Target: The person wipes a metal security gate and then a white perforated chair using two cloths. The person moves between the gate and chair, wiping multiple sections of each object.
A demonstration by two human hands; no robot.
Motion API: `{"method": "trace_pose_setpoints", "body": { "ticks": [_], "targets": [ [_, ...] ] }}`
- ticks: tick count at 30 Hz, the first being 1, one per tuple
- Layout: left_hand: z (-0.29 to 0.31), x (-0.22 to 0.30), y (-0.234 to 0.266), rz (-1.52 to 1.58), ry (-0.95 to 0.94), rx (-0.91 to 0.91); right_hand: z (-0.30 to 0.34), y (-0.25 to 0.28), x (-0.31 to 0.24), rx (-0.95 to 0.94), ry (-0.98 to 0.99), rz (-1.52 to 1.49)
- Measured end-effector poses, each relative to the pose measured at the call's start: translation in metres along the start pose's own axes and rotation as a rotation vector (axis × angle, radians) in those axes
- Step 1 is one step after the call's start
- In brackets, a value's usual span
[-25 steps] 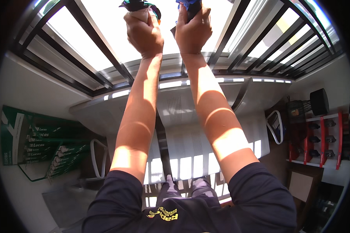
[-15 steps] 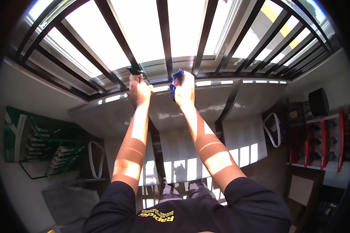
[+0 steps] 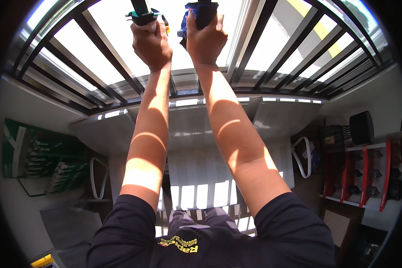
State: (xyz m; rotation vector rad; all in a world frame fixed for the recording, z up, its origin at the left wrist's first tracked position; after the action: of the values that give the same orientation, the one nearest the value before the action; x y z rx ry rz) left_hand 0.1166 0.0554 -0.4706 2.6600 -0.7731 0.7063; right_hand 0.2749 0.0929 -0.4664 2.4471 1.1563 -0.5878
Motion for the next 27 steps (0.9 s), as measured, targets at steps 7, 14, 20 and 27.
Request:
{"method": "trace_pose_setpoints", "body": {
  "ticks": [7,14,20,27],
  "targets": [
    [0.220,-0.137,-0.021,-0.166,0.702,-0.442,0.171,-0.014,0.087,-0.487,-0.553,0.007],
    [0.213,-0.136,0.031,0.452,0.718,-0.139,0.170,0.072,0.071,-0.468,-0.777,-0.164],
    [-0.009,0.125,-0.061,0.165,0.063,-0.284,-0.084,0.121,0.027,-0.151,-0.273,0.185],
    [0.021,0.061,-0.085,-0.103,0.175,-0.080,-0.059,0.089,0.050,0.031,-0.076,0.003]
  ]
}}
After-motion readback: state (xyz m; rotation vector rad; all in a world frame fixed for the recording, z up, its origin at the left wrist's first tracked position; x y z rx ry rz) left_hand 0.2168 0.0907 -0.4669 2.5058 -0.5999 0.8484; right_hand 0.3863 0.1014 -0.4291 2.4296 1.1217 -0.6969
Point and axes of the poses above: each hand's wrist, its own z-axis away from the middle knuckle, its own y-axis out of the back of the hand, x = y × z, the point moved 6 cm from there along -z, towards the middle knuckle, and after that the axes turned 13 degrees about -x, right-handed, at the moved point
